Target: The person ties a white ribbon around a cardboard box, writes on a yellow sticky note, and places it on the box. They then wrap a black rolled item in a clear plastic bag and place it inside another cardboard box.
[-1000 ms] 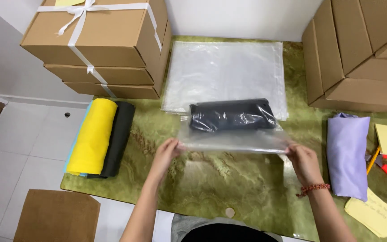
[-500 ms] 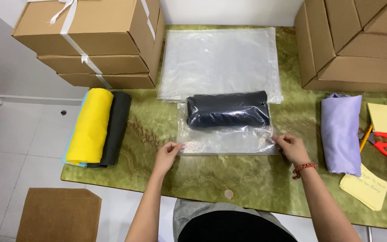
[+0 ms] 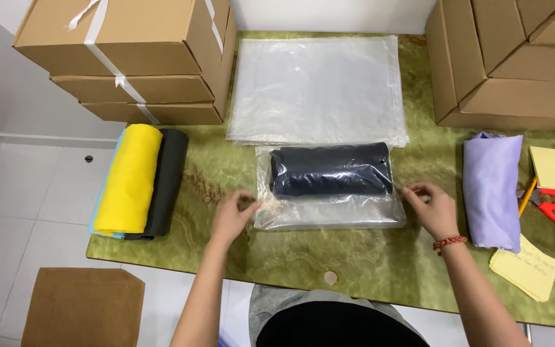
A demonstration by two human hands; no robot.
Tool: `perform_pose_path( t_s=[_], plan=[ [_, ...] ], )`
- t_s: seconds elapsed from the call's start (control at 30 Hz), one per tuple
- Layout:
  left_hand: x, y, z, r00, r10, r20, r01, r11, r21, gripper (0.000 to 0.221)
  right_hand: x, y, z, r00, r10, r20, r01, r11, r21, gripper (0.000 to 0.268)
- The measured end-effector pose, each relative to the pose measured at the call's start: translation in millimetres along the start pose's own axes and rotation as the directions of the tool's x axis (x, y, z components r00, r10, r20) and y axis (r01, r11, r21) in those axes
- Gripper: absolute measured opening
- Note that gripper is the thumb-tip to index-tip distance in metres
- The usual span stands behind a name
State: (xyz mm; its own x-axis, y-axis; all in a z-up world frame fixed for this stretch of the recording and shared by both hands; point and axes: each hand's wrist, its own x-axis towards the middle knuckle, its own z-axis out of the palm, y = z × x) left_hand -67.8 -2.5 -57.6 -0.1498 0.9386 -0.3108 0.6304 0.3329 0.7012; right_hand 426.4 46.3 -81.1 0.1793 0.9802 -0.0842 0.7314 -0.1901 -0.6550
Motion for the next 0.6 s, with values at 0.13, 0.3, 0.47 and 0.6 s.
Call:
perform_pose_path(
  t_s=[0.13, 0.3, 0.47, 0.6],
  plan=[
    [30.1, 62.7, 31.6, 0.953, 0.143, -0.266, -0.135, 0.990, 0.051, 0.032, 28.5, -51.0, 31.5, 0.932, -0.310, -0.189, 0.298, 0.950, -0.088, 0.019],
    [76.6, 87.7, 88.4, 0.744, 0.637, -0.201, -0.485, 0.722, 0.494, 0.053, 52.7, -115.4, 73.6, 0.765, -0.638, -0.094, 0.603, 0.759, -0.246, 0.027],
    [82.3, 87.5, 94.1, 0.721, 0.672, -0.169, -0.482, 0.662, 0.574, 0.058, 57.2, -112.5, 102.4, 0.835, -0.548, 0.036, 0.530, 0.786, -0.319, 0.038],
    [91.0, 82.7, 96.7, 0.735, 0.664, -0.135, -0.484, 0.654, 0.581, 0.061, 57.7, -108.6, 112.4, 0.837, -0.547, 0.018, 0.508, 0.765, -0.396, 0.042]
  ],
)
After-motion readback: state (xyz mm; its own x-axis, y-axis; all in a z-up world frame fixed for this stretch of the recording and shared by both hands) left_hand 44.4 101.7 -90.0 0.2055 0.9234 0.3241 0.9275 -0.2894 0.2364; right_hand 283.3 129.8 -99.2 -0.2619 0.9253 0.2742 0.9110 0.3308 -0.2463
